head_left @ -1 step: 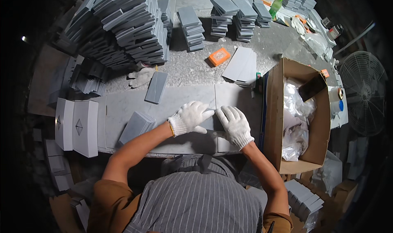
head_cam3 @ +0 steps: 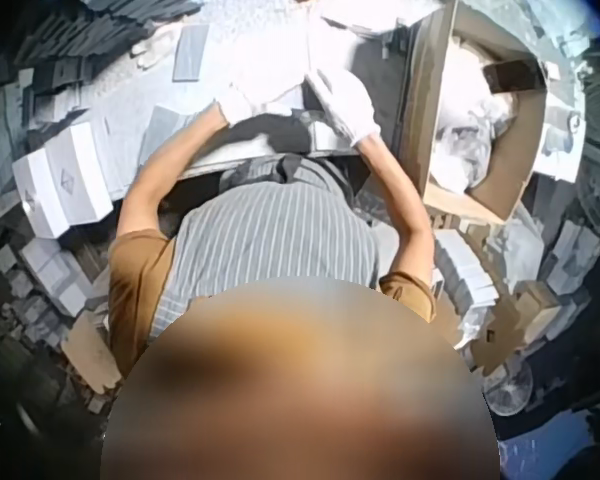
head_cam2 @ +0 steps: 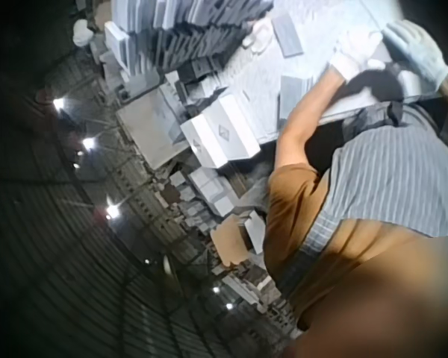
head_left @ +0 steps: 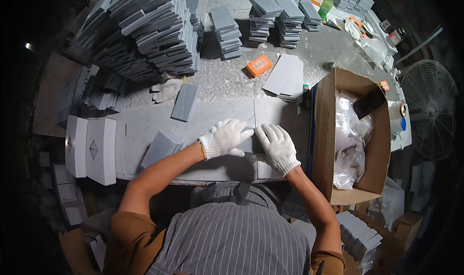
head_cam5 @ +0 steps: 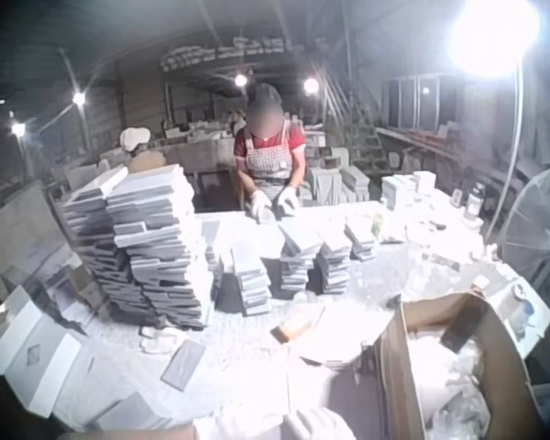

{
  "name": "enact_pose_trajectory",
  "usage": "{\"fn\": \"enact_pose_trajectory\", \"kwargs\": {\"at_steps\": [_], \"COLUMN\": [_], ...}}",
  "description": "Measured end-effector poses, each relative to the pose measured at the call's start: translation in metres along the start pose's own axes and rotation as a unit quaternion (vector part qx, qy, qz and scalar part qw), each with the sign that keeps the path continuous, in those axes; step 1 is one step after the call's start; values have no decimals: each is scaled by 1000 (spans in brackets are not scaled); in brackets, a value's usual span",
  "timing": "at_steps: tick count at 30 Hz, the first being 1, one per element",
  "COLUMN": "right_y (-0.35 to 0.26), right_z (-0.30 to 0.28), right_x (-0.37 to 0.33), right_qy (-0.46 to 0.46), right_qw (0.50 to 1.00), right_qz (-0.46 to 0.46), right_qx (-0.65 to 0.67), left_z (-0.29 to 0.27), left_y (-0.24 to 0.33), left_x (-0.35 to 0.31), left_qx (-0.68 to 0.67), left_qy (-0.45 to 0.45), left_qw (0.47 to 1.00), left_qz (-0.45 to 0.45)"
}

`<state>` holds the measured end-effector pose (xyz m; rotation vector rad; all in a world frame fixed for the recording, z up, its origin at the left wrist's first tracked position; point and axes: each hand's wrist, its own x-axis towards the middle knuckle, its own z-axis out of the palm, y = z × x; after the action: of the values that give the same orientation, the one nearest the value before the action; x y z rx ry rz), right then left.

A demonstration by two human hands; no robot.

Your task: The person wraps individual gray rectangular tiles in clear plastic film and places them into a cardboard box. The person repeatedly picks tiles from a stack, wraps each one, and deposits it into the box. A coworker is visible across the table also handling tiles.

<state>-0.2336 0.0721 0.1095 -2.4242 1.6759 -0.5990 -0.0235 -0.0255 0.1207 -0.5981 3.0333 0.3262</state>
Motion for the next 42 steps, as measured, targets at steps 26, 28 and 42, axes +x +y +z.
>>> {"fn": "enact_pose_trajectory", "kwargs": {"at_steps": [26, 28, 42], "right_y": [-2, -3, 3], "right_z": [0, 3, 50], "right_x": [-5, -8, -37], "right_qy": [20, 24, -130], "right_qw": [999, 999, 806], "right_qz": [-3, 3, 473], "right_qx": [-26, -28, 331], "left_z": [29, 46, 62], "left_y": [1, 1, -18], "left_x": [-12, -21, -46], "left_qx": [77, 90, -464], "left_qy": [83, 100, 97], "left_qw": [991, 990, 817], "left_qz": [66, 30, -329]}}
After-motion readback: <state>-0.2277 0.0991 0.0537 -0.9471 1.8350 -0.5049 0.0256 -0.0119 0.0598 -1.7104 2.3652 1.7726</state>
